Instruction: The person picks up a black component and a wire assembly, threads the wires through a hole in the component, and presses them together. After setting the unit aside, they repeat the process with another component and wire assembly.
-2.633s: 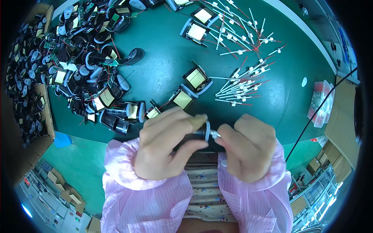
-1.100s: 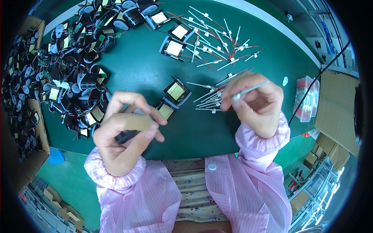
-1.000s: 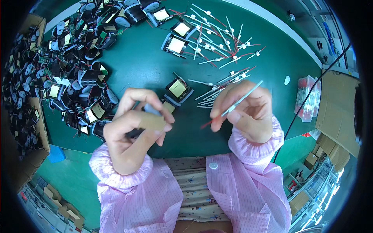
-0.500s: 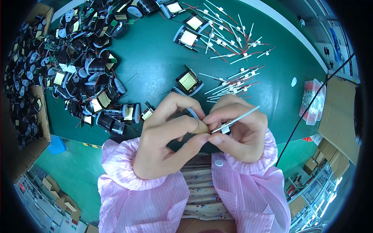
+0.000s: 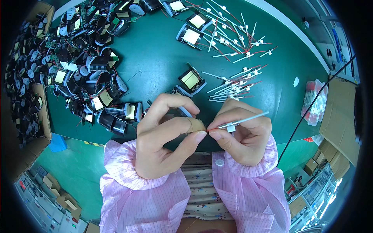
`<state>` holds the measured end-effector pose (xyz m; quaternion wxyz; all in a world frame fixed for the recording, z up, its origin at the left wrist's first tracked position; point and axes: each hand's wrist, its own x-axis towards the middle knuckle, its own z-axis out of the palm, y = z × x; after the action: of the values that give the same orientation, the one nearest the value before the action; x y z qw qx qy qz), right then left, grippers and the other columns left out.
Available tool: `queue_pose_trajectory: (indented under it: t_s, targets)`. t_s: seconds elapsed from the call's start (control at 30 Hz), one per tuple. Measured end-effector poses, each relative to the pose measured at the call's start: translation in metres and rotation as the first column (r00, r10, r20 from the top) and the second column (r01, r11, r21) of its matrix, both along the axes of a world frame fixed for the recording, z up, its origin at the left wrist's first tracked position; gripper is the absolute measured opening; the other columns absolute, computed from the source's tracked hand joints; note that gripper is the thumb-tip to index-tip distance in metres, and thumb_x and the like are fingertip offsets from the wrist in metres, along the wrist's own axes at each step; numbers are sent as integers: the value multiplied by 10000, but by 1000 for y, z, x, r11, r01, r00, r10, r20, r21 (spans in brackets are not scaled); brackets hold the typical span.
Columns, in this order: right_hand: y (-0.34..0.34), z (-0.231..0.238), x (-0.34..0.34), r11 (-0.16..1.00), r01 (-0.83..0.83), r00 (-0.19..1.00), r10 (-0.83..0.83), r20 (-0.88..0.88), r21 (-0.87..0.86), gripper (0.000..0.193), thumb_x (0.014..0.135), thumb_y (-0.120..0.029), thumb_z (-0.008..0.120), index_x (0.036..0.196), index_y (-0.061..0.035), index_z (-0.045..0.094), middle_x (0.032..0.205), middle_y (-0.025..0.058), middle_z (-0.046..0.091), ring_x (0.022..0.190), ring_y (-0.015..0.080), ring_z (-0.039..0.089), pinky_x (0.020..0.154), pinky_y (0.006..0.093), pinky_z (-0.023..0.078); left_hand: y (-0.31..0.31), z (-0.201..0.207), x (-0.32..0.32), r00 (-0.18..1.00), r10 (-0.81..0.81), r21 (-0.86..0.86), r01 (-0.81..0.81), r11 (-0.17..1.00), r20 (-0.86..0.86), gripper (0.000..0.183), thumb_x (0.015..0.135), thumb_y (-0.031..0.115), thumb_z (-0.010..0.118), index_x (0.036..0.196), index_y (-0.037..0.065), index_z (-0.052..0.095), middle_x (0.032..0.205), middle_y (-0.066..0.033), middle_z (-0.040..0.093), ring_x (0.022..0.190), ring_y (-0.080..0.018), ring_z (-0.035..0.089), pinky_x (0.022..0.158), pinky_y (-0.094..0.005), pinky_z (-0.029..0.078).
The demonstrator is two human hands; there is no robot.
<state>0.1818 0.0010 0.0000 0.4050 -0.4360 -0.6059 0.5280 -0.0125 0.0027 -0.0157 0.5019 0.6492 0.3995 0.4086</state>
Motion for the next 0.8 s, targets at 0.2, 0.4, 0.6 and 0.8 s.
queue_pose_trajectory:
  t_s: [0.2,0.4,0.6,0.8]
  targets:
    - [-6,-4,6,938,73,882,-220,-417,-339,83,824,48,612,905,50,597,804,93,616,691,123,585,637,251,483,0,-5,6,787,206,-509,154,847,581,535,859,241,573,1260,-86,438,1147,-223,546,962,-266,570,683,-297,453]
    - [-5,-13,6,905,33,776,-290,-560,-424,85,888,25,543,963,47,578,850,117,624,739,156,618,706,292,521,0,-35,-4,660,137,-492,389,778,738,424,858,49,571,1249,-51,440,1155,-190,549,1048,-250,564,804,-327,469]
    - [-1,-8,-5,903,228,843,-371,-390,-365,130,908,-75,509,929,51,533,840,183,584,765,231,608,769,383,533,-11,-20,13,876,267,-515,-25,857,401,351,779,-134,615,1096,-26,510,998,-189,622,883,-207,645,649,-241,524]
    - [-5,-7,-4,955,270,912,-294,-285,-121,153,792,139,579,933,80,579,955,201,615,891,218,617,787,308,507,-8,-14,17,972,100,-130,-74,989,214,415,754,-101,665,1147,-74,534,1100,-215,625,948,-258,636,766,-294,508]
